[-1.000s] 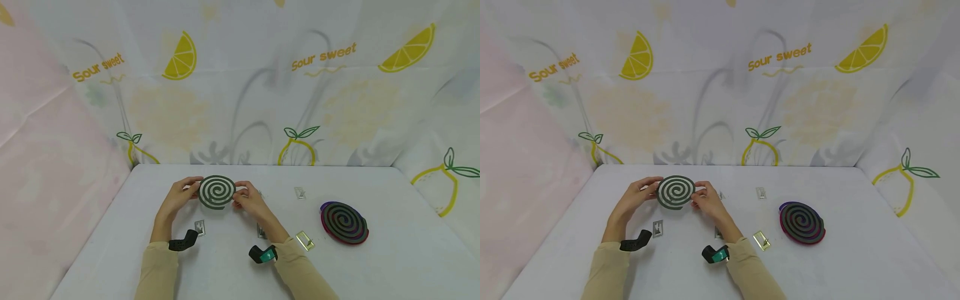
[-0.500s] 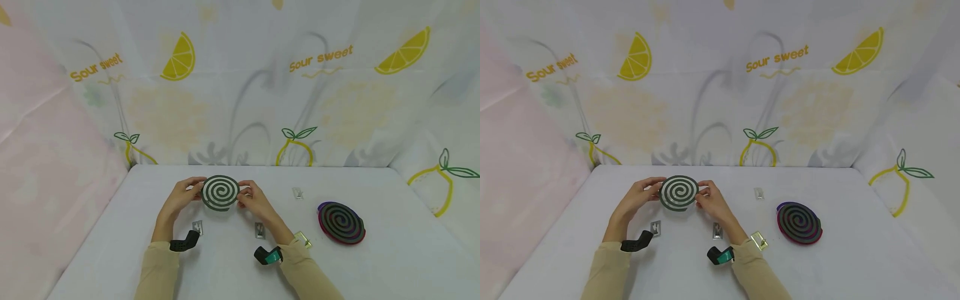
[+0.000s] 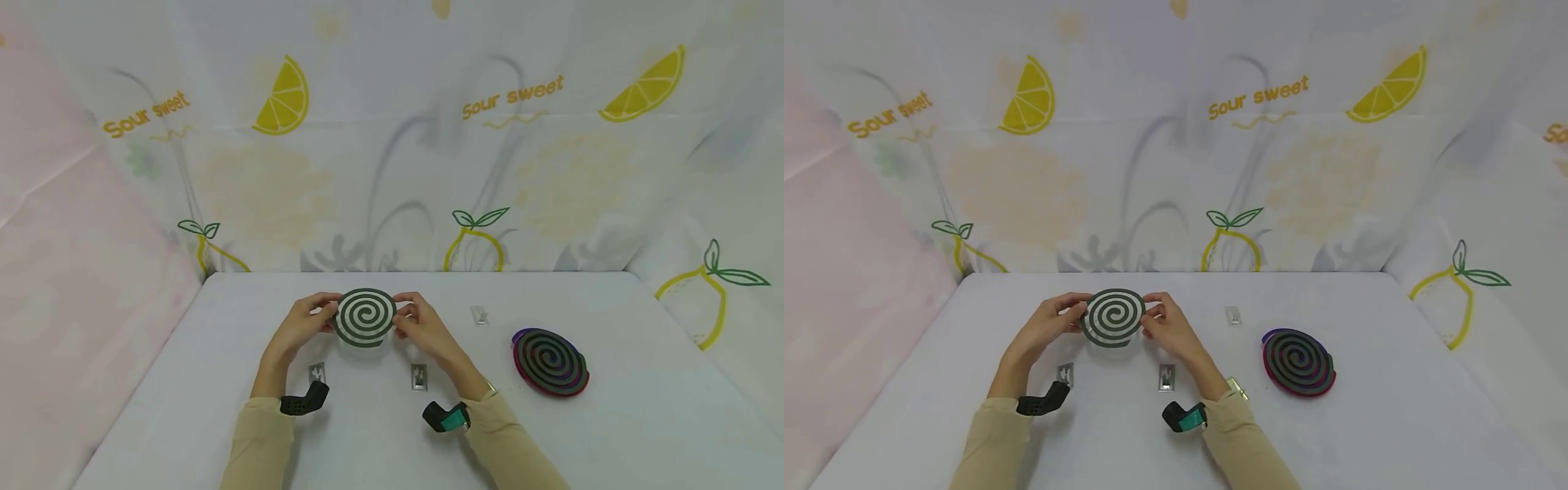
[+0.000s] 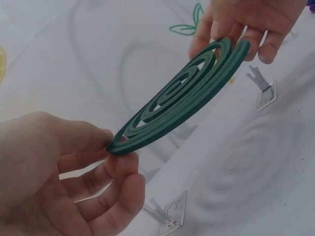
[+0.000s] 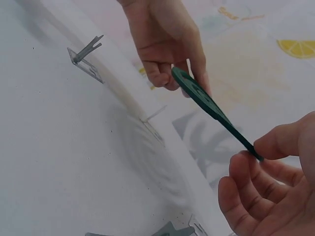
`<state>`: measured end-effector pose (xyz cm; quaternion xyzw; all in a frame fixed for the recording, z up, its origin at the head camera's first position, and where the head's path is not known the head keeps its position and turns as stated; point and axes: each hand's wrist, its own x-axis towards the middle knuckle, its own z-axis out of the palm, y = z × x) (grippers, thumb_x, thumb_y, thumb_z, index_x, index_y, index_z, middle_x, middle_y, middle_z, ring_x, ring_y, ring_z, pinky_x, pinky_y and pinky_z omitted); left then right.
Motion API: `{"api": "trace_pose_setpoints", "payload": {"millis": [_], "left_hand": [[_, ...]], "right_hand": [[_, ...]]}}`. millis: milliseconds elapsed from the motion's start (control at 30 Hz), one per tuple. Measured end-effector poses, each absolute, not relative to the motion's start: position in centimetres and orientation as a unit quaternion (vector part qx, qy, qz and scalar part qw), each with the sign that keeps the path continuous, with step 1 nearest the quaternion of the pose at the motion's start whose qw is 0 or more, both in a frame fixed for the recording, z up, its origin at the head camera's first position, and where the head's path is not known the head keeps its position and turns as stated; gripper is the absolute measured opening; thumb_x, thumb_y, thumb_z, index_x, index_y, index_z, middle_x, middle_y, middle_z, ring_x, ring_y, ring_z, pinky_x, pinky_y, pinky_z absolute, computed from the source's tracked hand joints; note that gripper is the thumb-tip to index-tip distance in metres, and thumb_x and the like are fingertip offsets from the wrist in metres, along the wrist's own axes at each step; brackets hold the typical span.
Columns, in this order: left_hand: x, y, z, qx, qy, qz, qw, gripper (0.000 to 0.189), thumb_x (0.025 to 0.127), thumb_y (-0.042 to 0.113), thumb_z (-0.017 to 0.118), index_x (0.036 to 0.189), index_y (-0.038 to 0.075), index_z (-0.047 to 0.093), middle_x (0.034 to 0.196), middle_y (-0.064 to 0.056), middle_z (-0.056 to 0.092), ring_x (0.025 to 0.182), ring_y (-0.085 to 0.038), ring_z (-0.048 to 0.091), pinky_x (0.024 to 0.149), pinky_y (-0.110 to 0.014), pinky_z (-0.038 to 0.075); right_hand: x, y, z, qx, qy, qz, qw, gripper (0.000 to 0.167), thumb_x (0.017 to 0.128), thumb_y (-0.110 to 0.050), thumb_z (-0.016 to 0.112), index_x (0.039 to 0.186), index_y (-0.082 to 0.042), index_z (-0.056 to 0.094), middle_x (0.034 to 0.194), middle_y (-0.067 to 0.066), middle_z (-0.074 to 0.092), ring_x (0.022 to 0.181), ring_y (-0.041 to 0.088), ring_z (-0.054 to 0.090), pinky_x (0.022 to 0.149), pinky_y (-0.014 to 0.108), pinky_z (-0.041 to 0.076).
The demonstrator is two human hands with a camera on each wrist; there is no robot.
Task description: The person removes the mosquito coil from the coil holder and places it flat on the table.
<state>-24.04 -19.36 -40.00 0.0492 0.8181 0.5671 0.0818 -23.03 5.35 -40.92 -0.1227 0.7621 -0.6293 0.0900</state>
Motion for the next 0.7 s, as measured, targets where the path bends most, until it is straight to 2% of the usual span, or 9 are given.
{"api": "trace_pose_setpoints", "payload": {"millis": [133, 400, 700], "left_hand": [[-23.9, -19.1, -39.8, 0.058, 0.819, 0.564, 0.083, 0.036, 0.098, 0.019, 0.050, 0.129, 0.000, 0.055, 0.115, -0.020, 0.059, 0.075, -0.010, 0.061, 0.072, -0.024, 0.054], [-23.7, -17.9, -39.8, 0.072, 0.826, 0.551, 0.090, 0.036, 0.098, 0.017, 0.051, 0.128, -0.002, 0.055, 0.104, -0.017, 0.061, 0.070, -0.012, 0.060, 0.070, -0.026, 0.054], [-23.8, -16.6, -40.0, 0.089, 0.818, 0.559, 0.100, 0.037, 0.098, 0.017, 0.049, 0.130, -0.002, 0.053, 0.110, -0.018, 0.066, 0.071, -0.010, 0.060, 0.067, -0.023, 0.052]], "right_hand": [[-23.0, 5.8, -40.7, -0.125, 0.763, -0.628, 0.084, 0.037, 0.091, -0.004, 0.054, 0.128, -0.004, 0.046, 0.094, 0.015, 0.061, 0.079, 0.030, 0.062, 0.073, 0.033, 0.054], [-22.7, 7.0, -40.7, -0.129, 0.773, -0.615, 0.085, 0.037, 0.092, -0.004, 0.053, 0.128, -0.006, 0.047, 0.094, 0.014, 0.060, 0.080, 0.032, 0.062, 0.071, 0.028, 0.052], [-22.5, 8.5, -40.8, -0.144, 0.782, -0.601, 0.078, 0.036, 0.093, -0.005, 0.053, 0.129, -0.005, 0.046, 0.096, 0.016, 0.059, 0.079, 0.027, 0.062, 0.070, 0.025, 0.051]]}}
